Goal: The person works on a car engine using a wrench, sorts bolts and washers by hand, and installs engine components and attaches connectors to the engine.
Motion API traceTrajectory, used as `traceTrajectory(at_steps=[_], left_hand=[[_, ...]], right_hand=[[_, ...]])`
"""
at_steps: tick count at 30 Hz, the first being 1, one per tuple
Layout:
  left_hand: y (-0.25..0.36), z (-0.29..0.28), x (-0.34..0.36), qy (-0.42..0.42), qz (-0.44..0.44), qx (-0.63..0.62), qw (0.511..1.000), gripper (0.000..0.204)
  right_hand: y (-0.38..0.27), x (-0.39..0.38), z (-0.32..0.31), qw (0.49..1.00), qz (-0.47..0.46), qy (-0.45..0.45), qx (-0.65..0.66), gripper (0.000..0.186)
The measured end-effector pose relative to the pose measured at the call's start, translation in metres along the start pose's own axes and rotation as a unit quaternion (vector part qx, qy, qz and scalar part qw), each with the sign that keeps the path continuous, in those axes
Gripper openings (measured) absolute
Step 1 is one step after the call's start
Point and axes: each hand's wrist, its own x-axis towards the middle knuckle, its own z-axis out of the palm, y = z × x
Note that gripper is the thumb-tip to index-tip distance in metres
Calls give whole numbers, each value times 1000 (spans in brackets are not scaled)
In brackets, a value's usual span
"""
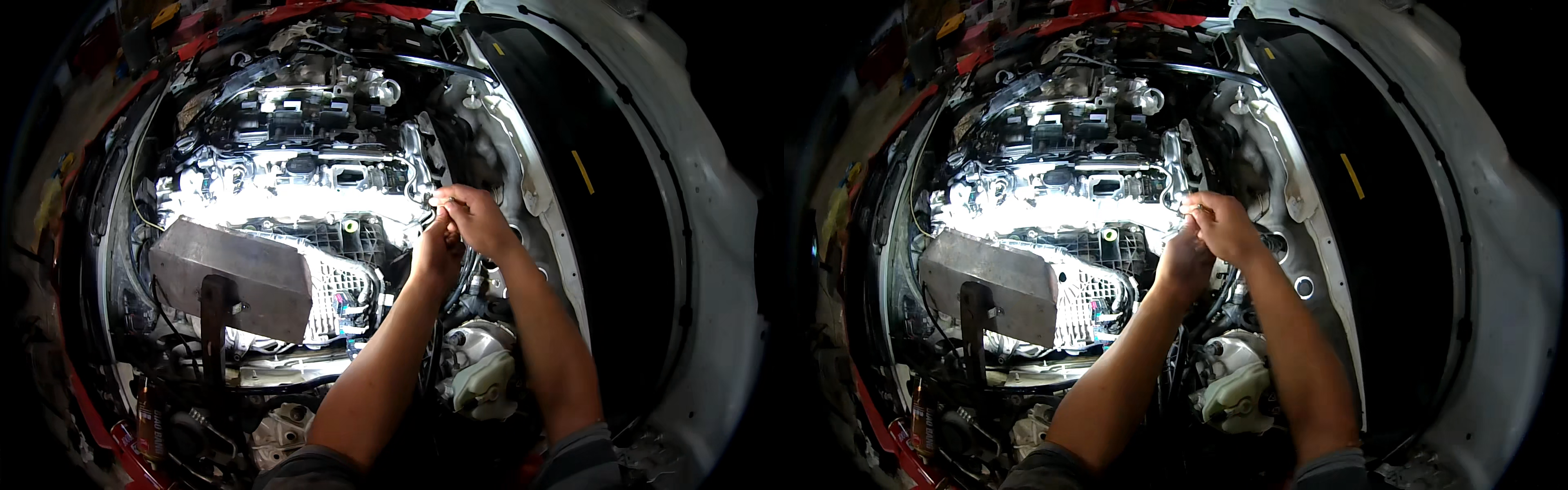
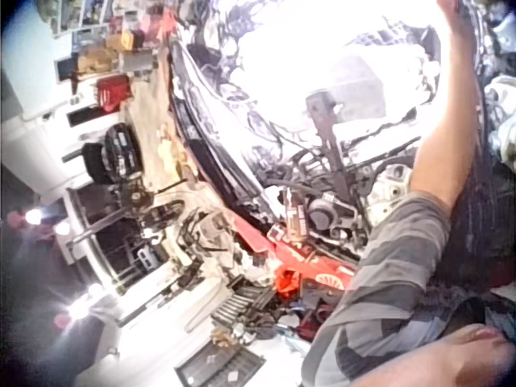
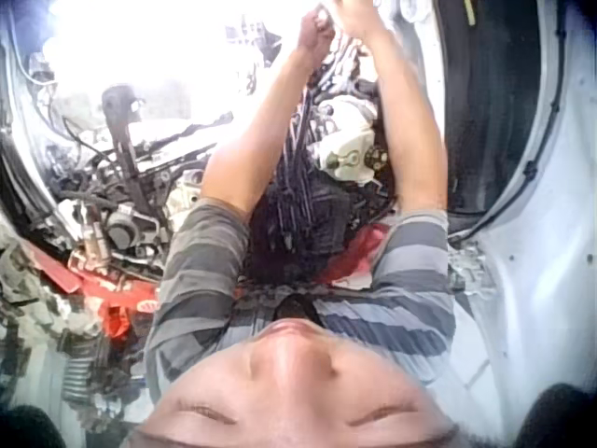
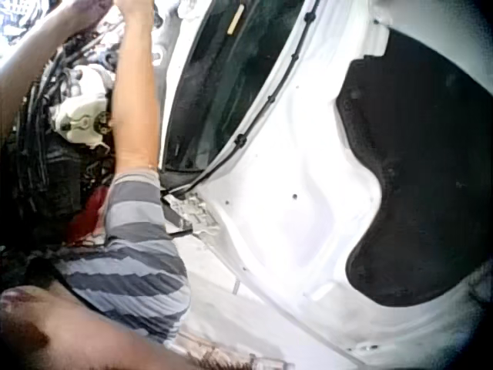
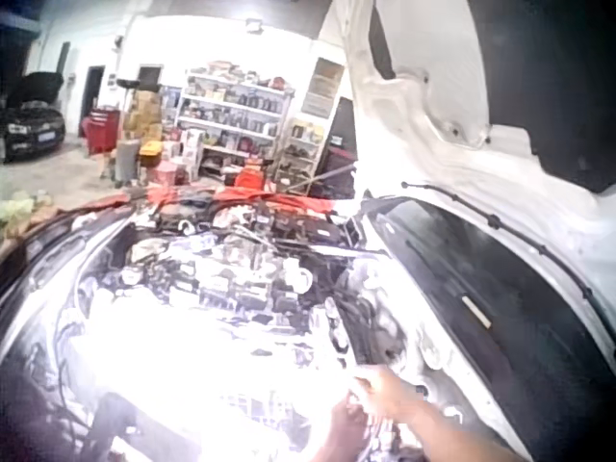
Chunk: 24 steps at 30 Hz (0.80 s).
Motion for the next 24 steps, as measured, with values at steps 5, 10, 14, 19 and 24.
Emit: traceTrajectory(at_steps=[5, 10, 14, 19, 24], left_hand=[[-35, 57, -17, 169, 122, 212, 955, 17], [-37, 48, -22, 224, 182, 218, 932, 11], [-45, 42, -22, 266, 232, 234, 906, 16], [-67, 30, -21, 473, 150, 383, 779, 24], [-65, 34, -26, 523, 163, 404, 733, 21]], right_hand=[[-8, -1, -28, 994, -17, -82, -65, 15], [-10, 10, -30, 982, -6, -111, -153, 12], [-7, 21, -28, 969, 4, -165, -182, 9], [21, 54, -16, 946, -179, 13, -270, 6], [44, 66, 6, 922, -204, 58, -324, 6]])
